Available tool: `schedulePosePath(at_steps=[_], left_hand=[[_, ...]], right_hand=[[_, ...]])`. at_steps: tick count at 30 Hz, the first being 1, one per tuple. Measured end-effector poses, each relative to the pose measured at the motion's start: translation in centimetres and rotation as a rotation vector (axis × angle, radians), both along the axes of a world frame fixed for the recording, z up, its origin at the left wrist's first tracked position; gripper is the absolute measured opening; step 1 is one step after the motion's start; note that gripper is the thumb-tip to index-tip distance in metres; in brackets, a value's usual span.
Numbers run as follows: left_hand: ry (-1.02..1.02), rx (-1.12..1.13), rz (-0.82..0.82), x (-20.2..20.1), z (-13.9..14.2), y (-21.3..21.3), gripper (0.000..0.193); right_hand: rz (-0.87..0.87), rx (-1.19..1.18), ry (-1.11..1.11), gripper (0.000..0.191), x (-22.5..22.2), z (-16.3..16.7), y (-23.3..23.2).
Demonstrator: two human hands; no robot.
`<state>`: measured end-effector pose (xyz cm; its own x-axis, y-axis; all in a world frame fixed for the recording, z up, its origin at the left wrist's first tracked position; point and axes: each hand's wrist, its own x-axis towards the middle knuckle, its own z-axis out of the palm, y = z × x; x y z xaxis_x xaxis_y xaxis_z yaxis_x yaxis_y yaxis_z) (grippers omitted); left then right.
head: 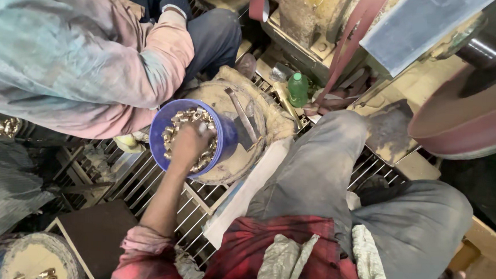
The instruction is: The person sits on the floor and repeatedly picks small brass-colored metal parts from a blue bucket. They hold each part with a white cloth against a rotating belt sander to polish it, then place the finished part into a cardboard box.
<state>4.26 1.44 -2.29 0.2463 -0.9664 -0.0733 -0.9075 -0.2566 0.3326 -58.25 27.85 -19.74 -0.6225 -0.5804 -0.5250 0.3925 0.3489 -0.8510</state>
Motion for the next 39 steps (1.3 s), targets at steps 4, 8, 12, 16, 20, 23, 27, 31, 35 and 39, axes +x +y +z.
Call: schedulePosePath(at_steps=[4, 8, 12, 16, 20, 23, 27, 31, 35, 39], left_hand=[[-0.107, -0.028, -0.019, -0.3, -2.0, -0.3, 0.04], [0.035, 0.201, 0.193, 0.7, -2.1, -1.6, 0.046], [0.084, 0.179, 0.215, 0.6, -1.0, -1.8, 0.044], [0.137, -0.254, 0.111, -0.4, 2.1, -0.3, 0.039], [0.501, -0.207, -0.029, -3.2, 5.6, -0.3, 0.037], [0.702, -0.104, -0.296, -8.4, 6.0, -0.9, 0.037], [0.774, -0.061, -0.81, -15.9, 5.6, -1.7, 0.035], [0.679, 0.002, -1.089, -20.6, 5.7, -2.5, 0.033], [0.618, 0.046, -1.329, -22.7, 5.4, -3.0, 0.033], [0.515, 0.084, -1.428, -24.4, 4.1, -3.1, 0.034]], right_hand=[[-0.163, 0.1, 0.244, 0.024, 0.3, 1.7, -1.1], [-0.105, -0.084, 0.25, 0.013, 1.0, 5.7, -3.1], [-0.172, -0.245, 0.294, 0.017, 1.8, 7.9, -3.7], [-0.067, -0.129, 0.435, 0.028, 2.9, 10.6, -4.0], [0.239, -0.046, 0.597, 0.045, 6.2, 14.0, -7.1], [0.411, 0.05, 0.516, 0.048, 11.2, 16.1, -10.6], [0.736, -0.31, 0.677, 0.033, 17.6, 19.3, -14.7], [0.849, -0.383, 0.727, 0.031, 19.5, 22.3, -17.3], [0.966, -0.293, 0.784, 0.031, 18.7, 22.8, -17.4], [0.939, -0.278, 0.761, 0.031, 17.9, 20.3, -16.5]])
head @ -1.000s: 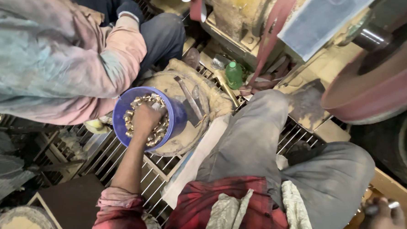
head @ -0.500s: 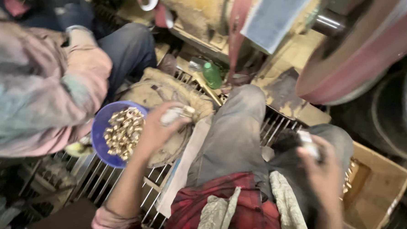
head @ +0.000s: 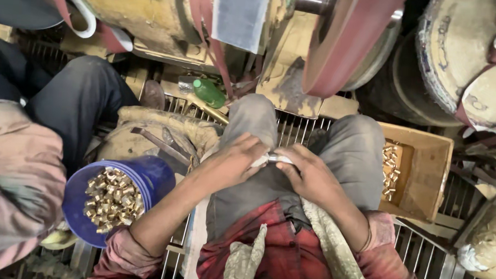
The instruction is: The person sits on the floor and repeatedly picks small brass-colored metal parts from a blue bucket. They hold each part with a white cloth against a rotating belt sander to polish it, then place the finished part into a cardboard box.
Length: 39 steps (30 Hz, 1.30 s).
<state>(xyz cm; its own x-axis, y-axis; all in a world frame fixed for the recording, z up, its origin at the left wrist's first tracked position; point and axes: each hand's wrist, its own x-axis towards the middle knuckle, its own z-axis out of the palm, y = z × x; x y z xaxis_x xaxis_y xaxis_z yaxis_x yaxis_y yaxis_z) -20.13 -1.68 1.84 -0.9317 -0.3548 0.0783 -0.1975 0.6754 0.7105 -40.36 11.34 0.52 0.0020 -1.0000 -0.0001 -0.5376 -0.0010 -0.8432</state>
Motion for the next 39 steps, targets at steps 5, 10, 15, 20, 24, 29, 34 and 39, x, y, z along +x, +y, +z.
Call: schedulePosePath(at_steps=[5, 10, 15, 20, 24, 29, 34, 39], left_hand=[[0.061, 0.13, 0.143, -2.2, -2.1, -0.6, 0.035], [0.226, 0.521, 0.474, -4.6, -5.3, -0.9, 0.042], [0.237, 0.831, 0.332, -7.6, -10.2, 0.9, 0.046], [0.213, 1.089, 0.322, -10.9, -14.2, 0.0, 0.04], [0.143, 1.067, 0.318, -13.1, -15.4, -2.5, 0.036], [0.206, 1.157, 0.327, -16.2, -15.9, -4.1, 0.029], [0.237, 1.144, 0.433, -17.6, -16.4, -3.9, 0.026], [0.255, 1.179, 0.477, -17.9, -16.5, -3.9, 0.024]], right_hand=[[-0.273, 0.262, -0.477, 0.03, -1.5, -5.0, 0.7], [-0.417, 0.106, -0.721, 0.033, -3.5, -8.1, 2.6], [-0.425, 0.106, -0.546, 0.033, -6.0, -9.2, 2.8], [-0.476, -0.005, -0.622, 0.032, -8.0, -11.0, 0.7], [-0.497, 0.029, -0.613, 0.031, -10.7, -12.7, -1.9], [-0.485, -0.07, -0.508, 0.026, -13.0, -13.9, -4.8], [-0.505, -0.056, -0.507, 0.025, -13.1, -13.7, -6.1], [-0.506, -0.038, -0.42, 0.021, -13.2, -13.1, -6.6]])
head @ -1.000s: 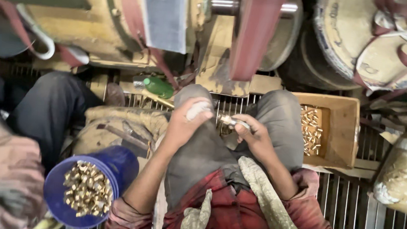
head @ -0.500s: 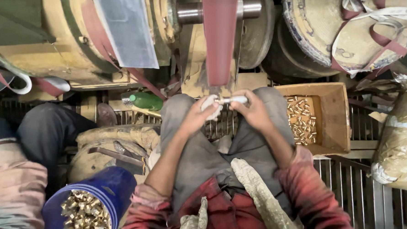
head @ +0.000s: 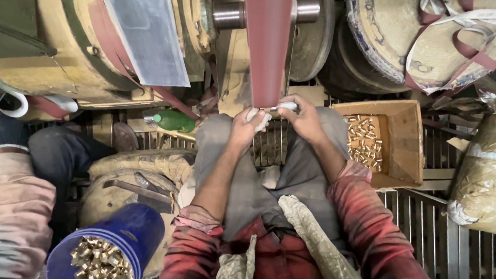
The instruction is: The person sits on the floor and repeatedly picks small brass-colored metal parts from a blue bucket. They hold each part with a white cloth against a rotating belt sander to polish it, then place the finished part into a cardboard box.
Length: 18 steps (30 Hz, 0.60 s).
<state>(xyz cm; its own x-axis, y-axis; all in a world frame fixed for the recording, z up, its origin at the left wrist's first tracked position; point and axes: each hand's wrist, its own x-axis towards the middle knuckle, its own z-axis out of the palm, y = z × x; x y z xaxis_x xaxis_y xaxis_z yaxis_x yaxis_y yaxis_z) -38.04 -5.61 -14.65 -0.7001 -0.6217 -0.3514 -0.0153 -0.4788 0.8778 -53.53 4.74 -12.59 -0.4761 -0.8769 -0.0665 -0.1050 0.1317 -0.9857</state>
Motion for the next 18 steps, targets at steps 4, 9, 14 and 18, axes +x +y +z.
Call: schedulePosePath(at_steps=[4, 9, 14, 18], left_hand=[[0.02, 0.037, 0.024, -0.5, -0.2, -0.3, 0.022], [0.078, 0.056, 0.041, -0.6, -0.5, -0.6, 0.016], [0.049, -0.027, 0.02, 0.1, 0.2, -0.1, 0.025], [0.017, -0.17, -0.066, 1.4, 1.2, 0.3, 0.03]], right_hand=[[-0.01, 0.031, -0.029, 0.02, -0.1, 0.2, -0.5], [-0.025, 0.06, -0.098, 0.02, -0.1, -0.1, -1.1], [0.011, -0.059, -0.159, 0.024, 0.2, 0.2, -0.6], [0.04, -0.151, 0.073, 0.025, 0.6, 0.7, 1.3]])
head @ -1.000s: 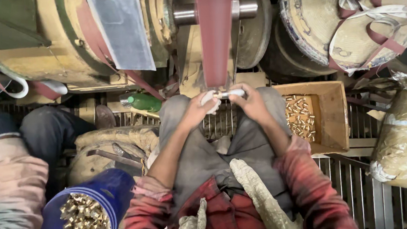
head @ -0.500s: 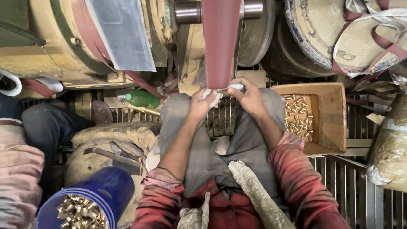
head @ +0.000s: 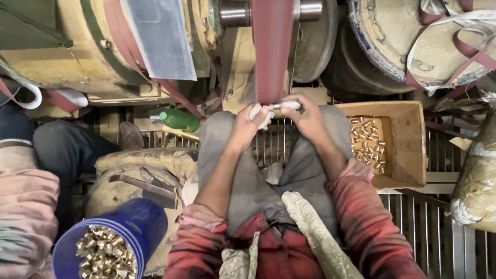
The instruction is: The person sits on the floor and repeatedly picks small brass-colored metal parts from a blue bucket. They hold each part with a white cloth against a rotating belt sander to polish it, then place the finished part into a cardboard box.
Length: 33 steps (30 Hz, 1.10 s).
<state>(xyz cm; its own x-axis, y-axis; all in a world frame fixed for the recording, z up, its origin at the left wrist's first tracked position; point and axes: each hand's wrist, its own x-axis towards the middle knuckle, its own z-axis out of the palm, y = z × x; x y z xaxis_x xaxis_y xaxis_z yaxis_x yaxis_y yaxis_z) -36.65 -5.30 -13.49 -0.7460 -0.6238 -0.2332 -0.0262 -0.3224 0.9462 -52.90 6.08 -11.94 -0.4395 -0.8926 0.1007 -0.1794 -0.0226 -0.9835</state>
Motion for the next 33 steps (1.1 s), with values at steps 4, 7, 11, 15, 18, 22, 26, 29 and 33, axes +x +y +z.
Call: schedulePosePath(at_steps=[4, 7, 11, 15, 18, 22, 26, 29, 33], left_hand=[[-0.063, -0.204, -0.022, 1.9, 0.3, 1.3, 0.036], [-0.029, -0.266, -0.018, 2.3, -0.1, 1.7, 0.034], [-0.05, -0.053, -0.001, 1.6, -0.7, 1.1, 0.034], [0.008, 0.156, 0.001, 0.5, -0.8, 0.3, 0.031], [0.039, 0.207, -0.009, -0.1, -1.0, 0.0, 0.029], [0.002, 0.114, 0.035, -0.7, -1.0, -0.1, 0.026], [0.003, 0.158, 0.066, -1.2, -1.1, -0.3, 0.024], [-0.021, 0.174, 0.081, -1.6, -1.4, -0.6, 0.022], [0.022, 0.229, 0.096, -1.9, -1.6, -0.8, 0.019]], right_hand=[[-0.006, 0.074, -0.168, 0.025, 0.5, -0.4, 2.0], [0.031, 0.17, -0.365, 0.028, 0.5, -1.0, 2.1], [0.057, 0.168, -0.323, 0.03, 0.5, -1.0, 1.4], [0.042, 0.084, -0.285, 0.028, 0.2, -0.8, 0.6], [-0.019, 0.077, -0.302, 0.027, -0.1, -0.9, -0.2], [-0.026, 0.07, -0.249, 0.025, -0.3, -1.1, -1.0], [-0.037, 0.103, -0.282, 0.025, -0.4, -1.1, -1.7], [-0.05, 0.136, -0.277, 0.024, -0.5, -0.9, -2.1], [-0.069, 0.194, -0.27, 0.022, -0.6, -0.7, -2.5]])
